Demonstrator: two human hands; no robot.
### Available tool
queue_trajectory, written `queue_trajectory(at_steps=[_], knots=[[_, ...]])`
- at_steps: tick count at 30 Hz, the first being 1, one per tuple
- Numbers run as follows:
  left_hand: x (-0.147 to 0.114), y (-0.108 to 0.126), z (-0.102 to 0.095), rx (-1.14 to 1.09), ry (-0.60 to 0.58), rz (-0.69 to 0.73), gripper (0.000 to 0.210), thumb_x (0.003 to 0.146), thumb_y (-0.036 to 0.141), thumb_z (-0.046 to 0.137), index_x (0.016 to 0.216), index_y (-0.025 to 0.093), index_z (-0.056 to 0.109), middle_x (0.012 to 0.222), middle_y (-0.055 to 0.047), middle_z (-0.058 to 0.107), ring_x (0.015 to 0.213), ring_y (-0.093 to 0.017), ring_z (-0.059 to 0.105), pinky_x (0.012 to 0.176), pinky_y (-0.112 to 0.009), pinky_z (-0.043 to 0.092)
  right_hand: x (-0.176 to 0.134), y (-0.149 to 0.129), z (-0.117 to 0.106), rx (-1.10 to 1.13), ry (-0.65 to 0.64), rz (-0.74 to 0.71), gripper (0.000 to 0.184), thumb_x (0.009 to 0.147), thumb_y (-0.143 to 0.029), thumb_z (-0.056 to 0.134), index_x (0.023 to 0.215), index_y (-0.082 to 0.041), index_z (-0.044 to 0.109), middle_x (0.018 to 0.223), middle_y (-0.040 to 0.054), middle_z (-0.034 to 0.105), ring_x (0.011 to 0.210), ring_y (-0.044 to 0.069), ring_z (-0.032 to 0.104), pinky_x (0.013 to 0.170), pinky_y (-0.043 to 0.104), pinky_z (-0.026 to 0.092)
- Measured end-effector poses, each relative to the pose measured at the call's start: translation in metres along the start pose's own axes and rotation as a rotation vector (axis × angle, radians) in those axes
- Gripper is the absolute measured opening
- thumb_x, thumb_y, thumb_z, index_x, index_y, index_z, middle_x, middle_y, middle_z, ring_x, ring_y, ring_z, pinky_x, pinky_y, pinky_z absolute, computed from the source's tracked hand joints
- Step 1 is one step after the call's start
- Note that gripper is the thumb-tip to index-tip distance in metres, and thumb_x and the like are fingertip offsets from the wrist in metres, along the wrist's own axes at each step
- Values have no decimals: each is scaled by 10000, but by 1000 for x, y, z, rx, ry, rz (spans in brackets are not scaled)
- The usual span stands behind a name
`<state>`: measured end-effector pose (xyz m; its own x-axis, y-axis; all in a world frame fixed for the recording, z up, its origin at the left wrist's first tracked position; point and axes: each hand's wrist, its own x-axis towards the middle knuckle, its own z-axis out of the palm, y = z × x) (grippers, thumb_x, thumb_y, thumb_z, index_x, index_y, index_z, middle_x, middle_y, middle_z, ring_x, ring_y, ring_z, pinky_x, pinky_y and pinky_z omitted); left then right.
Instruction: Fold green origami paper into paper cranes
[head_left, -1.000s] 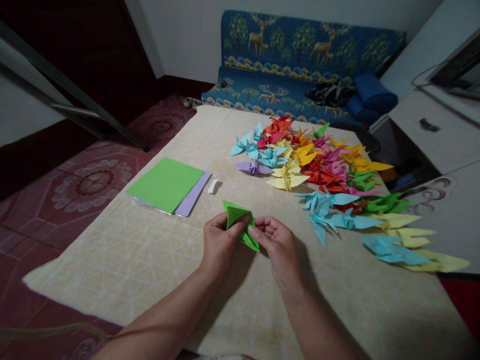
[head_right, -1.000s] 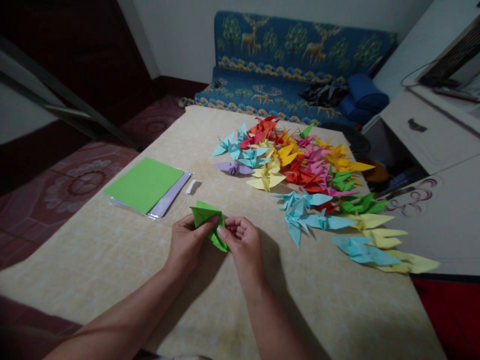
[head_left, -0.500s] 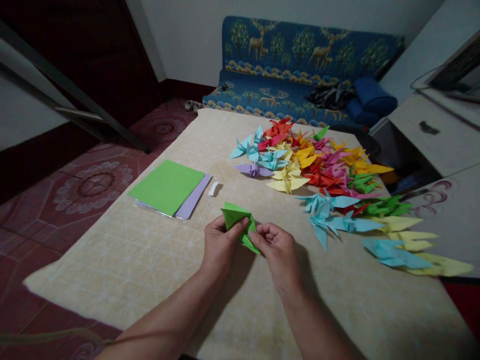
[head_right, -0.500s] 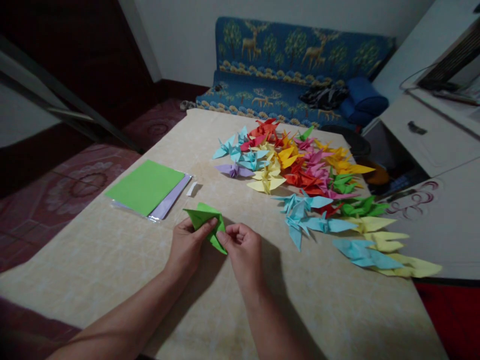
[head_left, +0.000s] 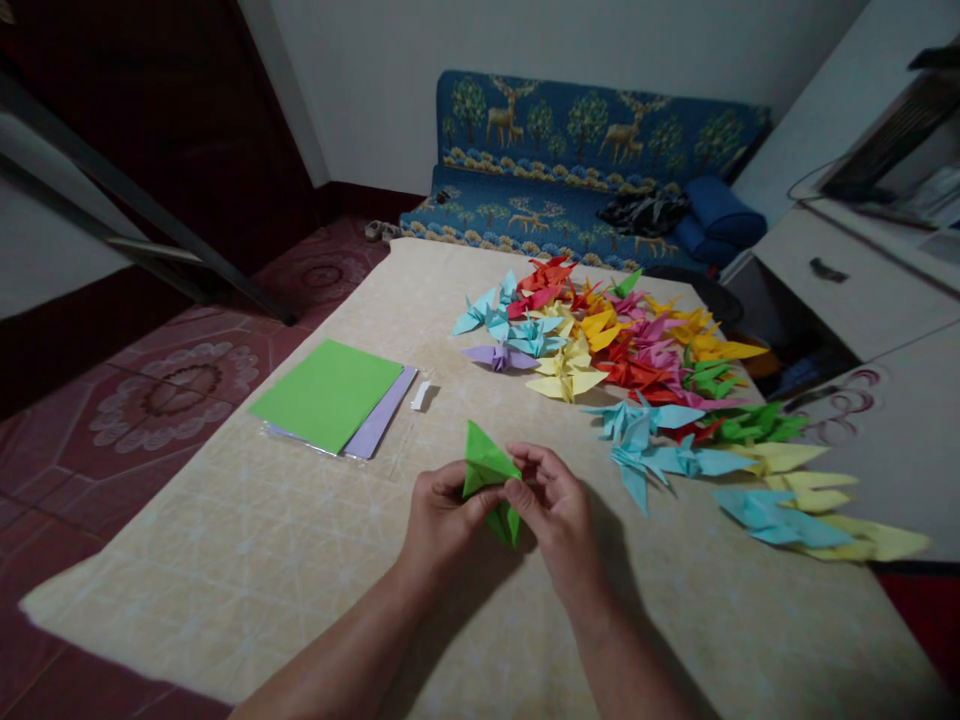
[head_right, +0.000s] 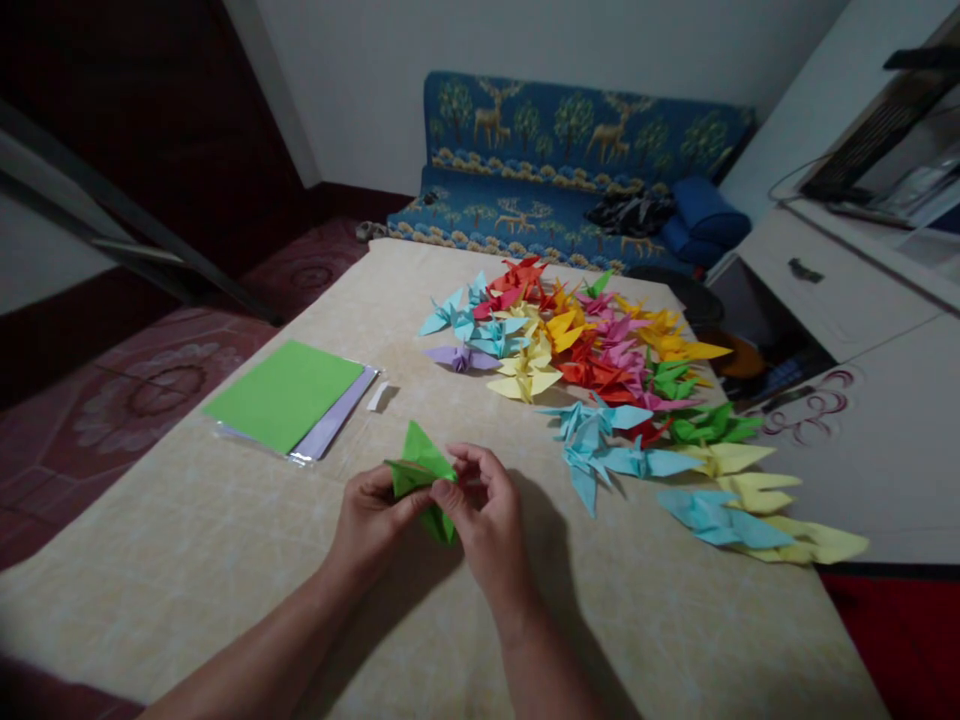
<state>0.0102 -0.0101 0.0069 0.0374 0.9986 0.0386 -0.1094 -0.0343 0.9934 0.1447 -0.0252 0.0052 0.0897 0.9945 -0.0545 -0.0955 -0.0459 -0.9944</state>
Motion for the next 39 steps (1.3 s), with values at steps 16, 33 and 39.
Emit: queue_trajectory(at_steps=[16,33,39], knots=[[-1,-1,-1,11,-167,-90,289,769,305,725,998,157,629,706,-5,613,639,-130,548,595,-229,442,0,9,-1,284,39,164,163,699,-301,774,747,-194,662,681,-17,610,620,131,538,599,236,424],[-2,-7,-2,122,-312,-195,402,786,469,668,608,111,704,498,-20,517,471,-104,410,453,-224,303,1,5,-1,138,44,102,189,762,-383,704,732,-206,641,675,-12,591,617,140,540,570,231,425],[-1,-5,-2,141,-347,-259,412,752,463,701,542,113,647,468,0,483,441,-80,374,428,-206,275,2,6,-3,136,115,61,203,761,-360,710,713,-193,604,665,-25,550,601,121,492,549,220,391]])
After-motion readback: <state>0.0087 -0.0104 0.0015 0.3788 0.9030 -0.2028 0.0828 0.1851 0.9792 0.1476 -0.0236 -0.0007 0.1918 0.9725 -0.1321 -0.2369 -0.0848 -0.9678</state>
